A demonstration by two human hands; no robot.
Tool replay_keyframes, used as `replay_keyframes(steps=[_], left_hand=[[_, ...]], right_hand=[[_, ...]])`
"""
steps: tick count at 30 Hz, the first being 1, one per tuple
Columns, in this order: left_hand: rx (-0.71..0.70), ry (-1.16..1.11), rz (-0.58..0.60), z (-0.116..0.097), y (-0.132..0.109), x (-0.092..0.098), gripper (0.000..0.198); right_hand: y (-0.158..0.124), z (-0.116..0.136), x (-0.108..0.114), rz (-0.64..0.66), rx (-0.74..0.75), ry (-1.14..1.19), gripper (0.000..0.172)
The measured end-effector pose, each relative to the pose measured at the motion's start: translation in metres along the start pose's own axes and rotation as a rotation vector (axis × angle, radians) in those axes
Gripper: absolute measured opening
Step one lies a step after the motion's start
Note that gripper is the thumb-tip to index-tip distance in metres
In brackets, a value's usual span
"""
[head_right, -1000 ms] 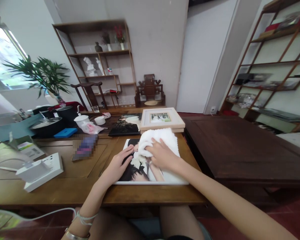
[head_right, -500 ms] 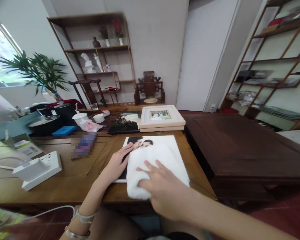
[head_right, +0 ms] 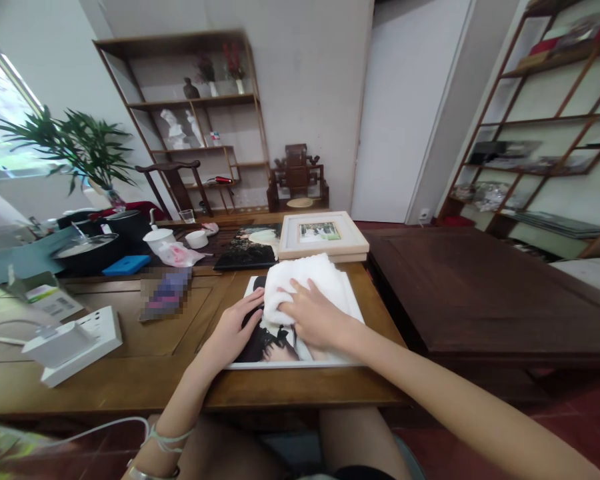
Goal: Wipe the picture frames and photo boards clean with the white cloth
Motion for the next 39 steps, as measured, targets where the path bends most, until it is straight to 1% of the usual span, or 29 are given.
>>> replay_keyframes(steps=[4, 6, 9, 11, 13, 17, 20, 22, 26, 28, 30, 33, 35, 36, 39], left_hand=[[0.007, 0.005, 0.019, 0.000, 0.001, -0.002, 0.037], [0.020, 0.004, 0.015, 0.001, 0.000, -0.002, 0.037], [0.041, -0.009, 0.000, 0.001, 0.000, -0.003, 0.037], [0.046, -0.016, -0.001, 0.002, -0.001, -0.003, 0.037], [0.044, -0.017, 0.003, 0.002, -0.001, -0.002, 0.037], [0.045, -0.015, -0.002, 0.000, 0.000, -0.001, 0.037], [0.061, -0.032, -0.029, -0.004, 0.000, 0.002, 0.038], [0.061, -0.055, -0.062, -0.007, 0.001, 0.005, 0.040], [0.060, -0.098, -0.131, -0.011, -0.001, 0.011, 0.042], [0.072, -0.113, -0.142, -0.012, -0.002, 0.013, 0.043], [0.085, -0.122, -0.131, -0.013, -0.002, 0.013, 0.043], [0.088, -0.115, -0.093, -0.012, -0.002, 0.010, 0.039], [0.076, -0.096, -0.066, -0.010, -0.001, 0.007, 0.035], [0.068, -0.082, -0.058, -0.009, -0.001, 0.005, 0.033], [0.046, -0.037, -0.046, -0.004, -0.001, 0.000, 0.031]], right_hand=[[-0.039, 0.037, -0.004, 0.033, 0.022, 0.019, 0.048], [-0.057, 0.054, -0.003, 0.049, 0.058, 0.043, 0.045], [-0.073, 0.065, 0.005, 0.111, 0.156, 0.113, 0.048], [-0.075, 0.061, 0.013, 0.144, 0.161, 0.170, 0.051], [-0.072, 0.048, 0.018, 0.142, 0.101, 0.206, 0.051], [-0.055, 0.014, 0.013, 0.039, -0.070, 0.172, 0.048], [-0.037, 0.002, 0.005, -0.027, -0.121, 0.131, 0.051], [-0.026, 0.005, 0.002, -0.033, -0.083, 0.114, 0.053], [-0.019, 0.031, 0.002, 0.000, 0.140, 0.121, 0.048], [-0.024, 0.041, 0.004, 0.035, 0.242, 0.150, 0.046], [-0.032, 0.047, 0.005, 0.083, 0.303, 0.190, 0.046], [-0.051, 0.047, 0.009, 0.136, 0.317, 0.248, 0.053], [-0.066, 0.044, 0.011, 0.143, 0.263, 0.273, 0.059], [-0.073, 0.042, 0.013, 0.141, 0.218, 0.278, 0.060], [-0.095, 0.033, 0.013, 0.122, 0.032, 0.264, 0.053]])
Point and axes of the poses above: each hand's wrist, its own y-axis towards the middle knuckle, its own x-axis out of the back of the hand, z = x × y, the point moved 2 cm from there along y, towards the middle knuckle, and after that the axes turned 4 degrees about y, right-handed, at the moved point
